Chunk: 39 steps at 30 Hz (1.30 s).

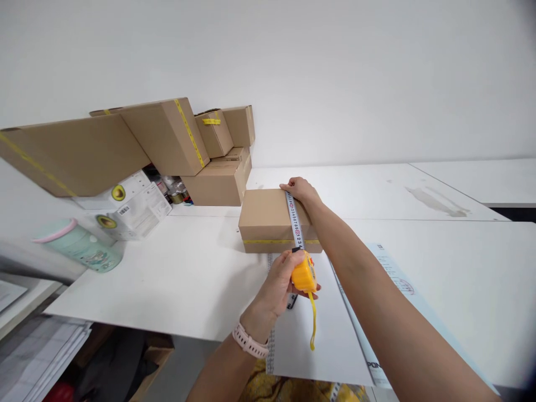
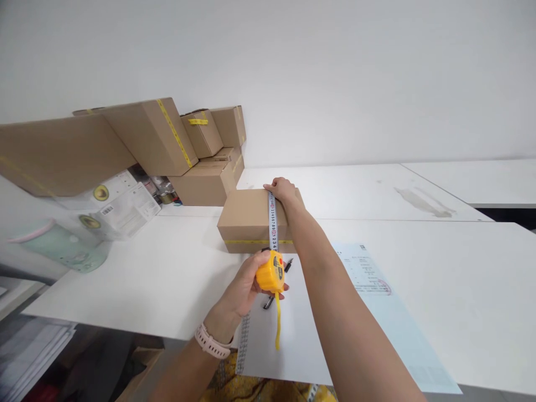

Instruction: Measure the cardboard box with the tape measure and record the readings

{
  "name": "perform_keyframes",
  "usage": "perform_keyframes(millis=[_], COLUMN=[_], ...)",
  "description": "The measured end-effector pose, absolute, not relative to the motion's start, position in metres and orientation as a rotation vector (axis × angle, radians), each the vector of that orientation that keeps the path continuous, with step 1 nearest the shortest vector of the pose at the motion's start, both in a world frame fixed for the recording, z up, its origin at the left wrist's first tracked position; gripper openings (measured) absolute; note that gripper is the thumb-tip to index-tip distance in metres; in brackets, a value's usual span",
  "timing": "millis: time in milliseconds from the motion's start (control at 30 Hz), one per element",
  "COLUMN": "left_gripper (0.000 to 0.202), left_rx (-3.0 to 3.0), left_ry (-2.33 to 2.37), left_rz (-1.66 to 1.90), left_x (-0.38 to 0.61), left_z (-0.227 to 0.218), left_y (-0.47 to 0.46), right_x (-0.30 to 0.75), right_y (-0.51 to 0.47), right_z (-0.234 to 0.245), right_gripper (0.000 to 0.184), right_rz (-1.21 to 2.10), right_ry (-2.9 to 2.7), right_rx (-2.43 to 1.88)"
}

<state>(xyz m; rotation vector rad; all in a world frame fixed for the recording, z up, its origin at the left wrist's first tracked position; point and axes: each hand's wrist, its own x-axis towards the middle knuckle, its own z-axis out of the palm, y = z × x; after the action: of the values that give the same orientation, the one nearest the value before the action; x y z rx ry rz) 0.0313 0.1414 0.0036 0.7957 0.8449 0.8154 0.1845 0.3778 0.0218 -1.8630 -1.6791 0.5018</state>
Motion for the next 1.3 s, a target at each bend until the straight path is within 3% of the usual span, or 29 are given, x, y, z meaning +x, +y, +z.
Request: perform_keyframes(millis=[200,300,433,567,833,967,1133,1300], left_gripper=[0.056,0.056,0.059,0.060,0.056,0.053,0.050,0.043], left_rx=[0.886,0.982,1.103,1.182,1.173,1.149,1.120,1.148], left_ry=[0.822,0.787,0.890,0.989,0.969,0.962,0.945,0.978], left_rz=[0.890,1.045,1.296,1.402,1.310,1.305,1.392,1.350], left_x=[0.007,-0.030,-0.082,-0.111,-0.097,-0.092,-0.104,-0.110], left_z=[0.007,0.010,-0.003,-0.025,-0.047,-0.031,0.019,0.042], left_y=[0.142,0.141,0.150,0.169,0.197,0.202,0.204,0.212], right_x=[0.200,0.228,0.271,0.291,0.256,0.242,0.238,0.230], right_y=[0.374,0.354,0.303,0.242,0.191,0.193,0.209,0.233], right_z=[0.037,0.040,0.012,-0.031,-0.047,-0.026,0.008,0.016], right_gripper=[0.043,0.042,0.034,0.035,0.066,0.069,0.069,0.081], right_rz=[0.747,0.717,0.624,0.783,1.099,0.997,0.655,0.712], right_ry=[-1.584,-1.352,-1.104,-1.083,-1.291,-1.398,-1.473,-1.389], right_rx=[-1.573,-1.374,-1.452,-1.577,-1.404,-1.337,-1.483,-1.467])
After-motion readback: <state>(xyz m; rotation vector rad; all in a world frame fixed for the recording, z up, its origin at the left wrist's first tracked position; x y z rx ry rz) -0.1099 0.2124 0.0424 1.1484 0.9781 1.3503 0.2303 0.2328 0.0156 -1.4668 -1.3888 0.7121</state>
